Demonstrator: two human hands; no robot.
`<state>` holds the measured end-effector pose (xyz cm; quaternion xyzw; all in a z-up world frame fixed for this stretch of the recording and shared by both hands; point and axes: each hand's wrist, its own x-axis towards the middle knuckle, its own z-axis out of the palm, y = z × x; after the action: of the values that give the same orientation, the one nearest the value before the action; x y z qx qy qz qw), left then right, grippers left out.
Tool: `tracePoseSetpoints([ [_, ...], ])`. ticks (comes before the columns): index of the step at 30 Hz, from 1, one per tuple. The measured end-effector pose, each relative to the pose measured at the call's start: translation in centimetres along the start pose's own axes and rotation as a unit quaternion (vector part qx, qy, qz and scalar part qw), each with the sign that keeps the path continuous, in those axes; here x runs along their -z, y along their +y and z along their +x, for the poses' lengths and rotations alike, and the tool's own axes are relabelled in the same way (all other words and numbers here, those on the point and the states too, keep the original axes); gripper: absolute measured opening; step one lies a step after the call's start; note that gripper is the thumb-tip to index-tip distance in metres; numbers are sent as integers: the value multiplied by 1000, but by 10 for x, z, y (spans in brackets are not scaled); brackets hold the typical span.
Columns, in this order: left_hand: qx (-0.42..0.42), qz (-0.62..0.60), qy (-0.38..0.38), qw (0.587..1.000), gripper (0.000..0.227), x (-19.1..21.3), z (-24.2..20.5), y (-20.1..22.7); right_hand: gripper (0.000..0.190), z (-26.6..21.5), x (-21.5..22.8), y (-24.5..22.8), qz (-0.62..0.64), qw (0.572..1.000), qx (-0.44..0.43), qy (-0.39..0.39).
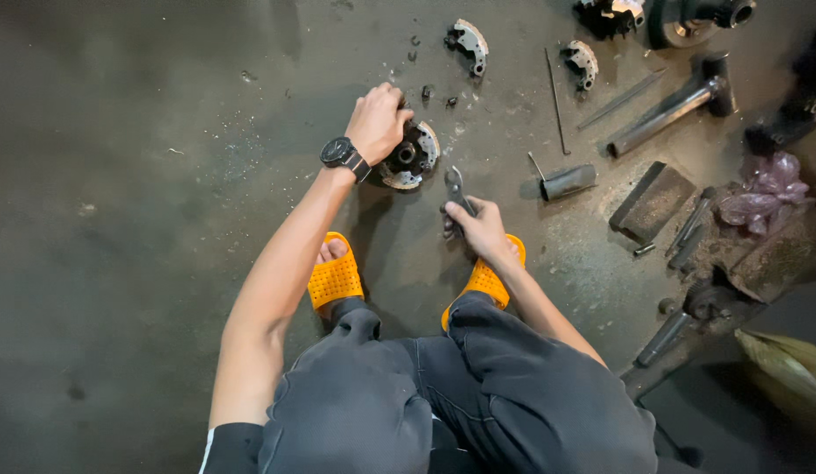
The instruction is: The person assembles mechanical parts on the floor, using a hammer to secure components and a screwdriver to adjust them. They handle various metal pieces, including a circular part and smaller components, arranging them methodically.
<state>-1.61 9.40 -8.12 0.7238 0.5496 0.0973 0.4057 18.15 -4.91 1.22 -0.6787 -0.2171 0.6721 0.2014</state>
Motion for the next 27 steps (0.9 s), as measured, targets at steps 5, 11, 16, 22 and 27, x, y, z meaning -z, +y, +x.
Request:
tracePoseSetpoints([
  [5, -10, 2, -11, 1000, 22, -4, 1, -3, 20, 5, 6, 33, -52, 998, 29, -14],
  [11, -11, -22, 11, 1000, 30, -3, -6, -3, 34, 5, -6, 17, -61, 998, 0, -9],
  [16, -74, -83, 81, 990, 15, -3, -28, -10, 26, 14, -11, -46, -347, 920, 182, 20],
  [22, -86, -103, 132, 982, 15, -5, -41, -10, 28, 33, -27, -135, -416, 899, 121, -66],
  [27, -98, -139, 165, 971, 15, -12, -39, -18, 32, 70, -37, -163, -281, 934, -101, -196],
])
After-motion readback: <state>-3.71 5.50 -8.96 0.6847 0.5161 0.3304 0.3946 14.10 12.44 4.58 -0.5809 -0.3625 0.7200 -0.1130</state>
